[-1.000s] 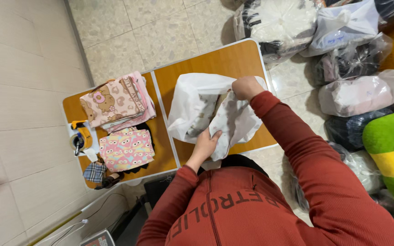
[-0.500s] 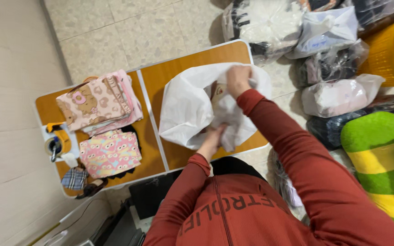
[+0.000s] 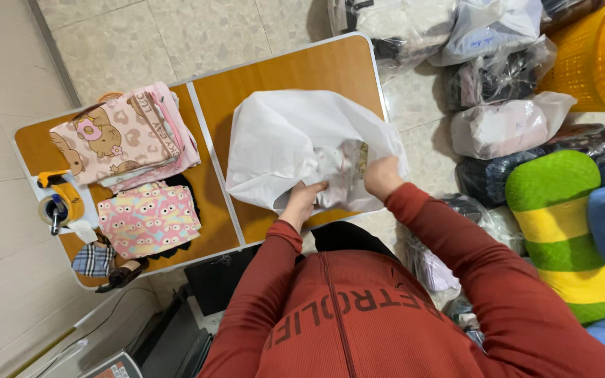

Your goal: The person folds various patterned and solid-colored garments on a table and places them into a white plastic bag. The person handles each item one at a time, folding it neatly before adding it to the bag.

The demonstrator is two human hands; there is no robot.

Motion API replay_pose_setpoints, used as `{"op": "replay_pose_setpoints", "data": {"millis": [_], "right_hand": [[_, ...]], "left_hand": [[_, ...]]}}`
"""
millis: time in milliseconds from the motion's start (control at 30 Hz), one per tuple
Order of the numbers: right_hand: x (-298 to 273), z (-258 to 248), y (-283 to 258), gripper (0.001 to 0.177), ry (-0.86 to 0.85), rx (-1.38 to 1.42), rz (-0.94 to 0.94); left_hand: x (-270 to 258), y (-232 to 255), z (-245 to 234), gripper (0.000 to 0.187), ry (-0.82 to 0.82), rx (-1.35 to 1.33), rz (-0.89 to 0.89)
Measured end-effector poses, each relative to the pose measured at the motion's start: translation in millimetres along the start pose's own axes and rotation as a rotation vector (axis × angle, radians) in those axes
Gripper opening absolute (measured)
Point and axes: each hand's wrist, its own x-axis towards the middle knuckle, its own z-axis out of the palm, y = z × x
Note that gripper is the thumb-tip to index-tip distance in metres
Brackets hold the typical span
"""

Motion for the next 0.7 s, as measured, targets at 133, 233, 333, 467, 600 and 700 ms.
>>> {"op": "replay_pose_setpoints", "data": {"millis": [133,233,333,467,600,700], "right_hand": [[6.7,19.1,4.8,0.017,0.034,0.133,0.069],[55.5,18.3,-15.3,0.018,0.354,0.517,0.084],[92.8,18.0,-36.1,0.032,0.458,0.746,0.315],[117.2,26.8,-33.9,0.023,0.468,0.823,0.428],[119.8,43.2,-24.1,0.020,0.530,0.828,0.435],[112.5,45.5,-22.4,0.018,0.424,0.829,0.379]], "left_hand": [[3.3,2.6,5.5,0.059,0.160,0.062,-0.036],[-3.1,5.0,9.9,0.063,0.163,0.132,0.128],[-18.6,6.8,19.5,0.072,0.160,0.229,0.182],[-33.0,16.7,27.7,0.078,0.124,0.339,0.235],[-30.4,20.7,25.3,0.079,0.076,0.266,0.157],[-21.3,15.7,22.3,0.084,-0.018,0.096,0.089]]}}
